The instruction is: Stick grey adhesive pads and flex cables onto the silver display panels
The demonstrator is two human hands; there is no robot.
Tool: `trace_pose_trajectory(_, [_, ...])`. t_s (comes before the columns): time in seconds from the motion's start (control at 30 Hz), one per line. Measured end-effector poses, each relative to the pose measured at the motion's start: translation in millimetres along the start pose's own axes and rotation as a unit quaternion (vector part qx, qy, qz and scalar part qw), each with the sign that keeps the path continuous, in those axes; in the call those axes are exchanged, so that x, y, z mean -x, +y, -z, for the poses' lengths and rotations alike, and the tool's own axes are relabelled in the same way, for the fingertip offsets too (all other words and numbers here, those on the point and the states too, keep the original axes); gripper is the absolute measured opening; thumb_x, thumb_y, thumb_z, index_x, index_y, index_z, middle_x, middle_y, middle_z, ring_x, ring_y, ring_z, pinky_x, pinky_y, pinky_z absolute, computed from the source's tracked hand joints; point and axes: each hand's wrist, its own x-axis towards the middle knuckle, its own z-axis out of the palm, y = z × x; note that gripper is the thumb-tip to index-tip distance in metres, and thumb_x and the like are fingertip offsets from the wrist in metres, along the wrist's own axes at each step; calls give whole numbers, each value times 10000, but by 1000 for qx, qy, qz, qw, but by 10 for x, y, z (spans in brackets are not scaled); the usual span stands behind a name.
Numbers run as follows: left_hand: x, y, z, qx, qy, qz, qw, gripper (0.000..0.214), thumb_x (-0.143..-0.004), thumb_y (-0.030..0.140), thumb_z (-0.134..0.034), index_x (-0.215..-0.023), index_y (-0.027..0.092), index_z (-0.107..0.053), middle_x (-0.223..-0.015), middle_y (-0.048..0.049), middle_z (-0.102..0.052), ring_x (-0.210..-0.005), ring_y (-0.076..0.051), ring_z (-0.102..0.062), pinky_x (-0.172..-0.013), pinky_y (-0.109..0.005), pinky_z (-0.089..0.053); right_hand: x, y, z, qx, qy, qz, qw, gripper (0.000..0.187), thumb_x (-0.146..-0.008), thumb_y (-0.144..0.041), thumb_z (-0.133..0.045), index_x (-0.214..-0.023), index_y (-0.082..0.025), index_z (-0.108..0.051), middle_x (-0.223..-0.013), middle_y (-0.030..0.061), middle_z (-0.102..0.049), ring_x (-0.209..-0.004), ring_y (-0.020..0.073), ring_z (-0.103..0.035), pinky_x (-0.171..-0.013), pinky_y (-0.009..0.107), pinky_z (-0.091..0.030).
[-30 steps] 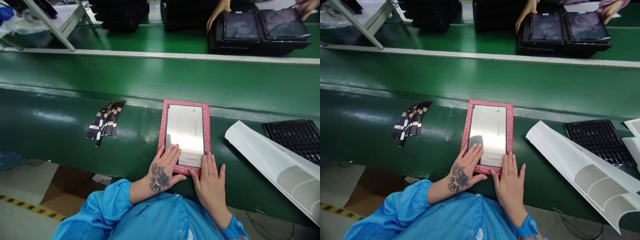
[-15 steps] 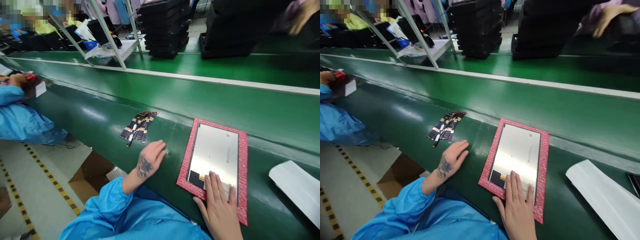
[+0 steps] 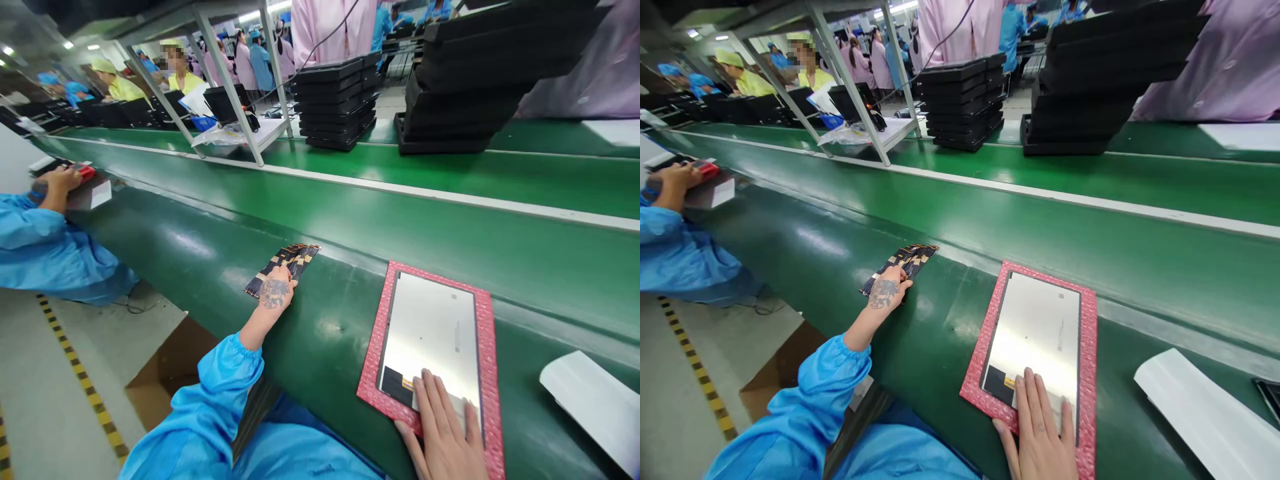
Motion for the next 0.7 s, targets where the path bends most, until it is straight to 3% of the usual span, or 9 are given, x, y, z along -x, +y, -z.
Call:
trace_pose_trajectory(0.27, [-107,-16,196,68,-56,36,995,133,-765,185,-595,-661,203,-514,-687,-1,-610,-733,-188,-610,-658,-265,-414,-8,25,-33,42,43,29,998,872,-842,-436,-457,-1547,-190,-6,-1305,117,-583,-1098,371,-630,-807,622,-525])
trace_pose_trajectory(0.4, [-172,-1,260,123,-81,42,988,163,-707,186,-597,-569,200,-512,-580,24,-553,-641,-168,-568,-611,-254,-375,-5,53,-54,50,32,29,998,853,-861,-428,-476,-1545,-235,-4,-1339,70,-563,-1129,336,-623,-852,567,-530])
trace_pose_trajectory(0.5, [-223,4,319,177,-100,39,978,180,-654,251,-605,-502,193,-527,-548,19,-536,-607,-167,-537,-583,-257,-354,1,57,-78,56,59,31,996,797,-889,-466,-430,-1548,-233,-46,-1320,68,-593,-1108,334,-643,-845,546,-537])
trace_pose_trajectory(0.6, [-226,18,413,249,-137,26,958,206,-594,357,-616,-498,179,-572,-522,16,-525,-550,-152,-499,-548,-256,-348,37,72,-57,31,68,33,997,749,-909,-473,-411,-1548,-231,-104,-1319,96,-608,-1113,336,-644,-836,522,-554])
trace_pose_trajectory(0.7, [-109,86,507,321,-163,23,933,301,-563,467,-613,-551,166,-611,-503,20,-505,-513,-131,-467,-522,-247,-341,104,107,40,-60,59,-22,996,647,-913,-388,-458,-1516,-285,-248,-1405,108,-537,-1186,330,-598,-870,487,-562])
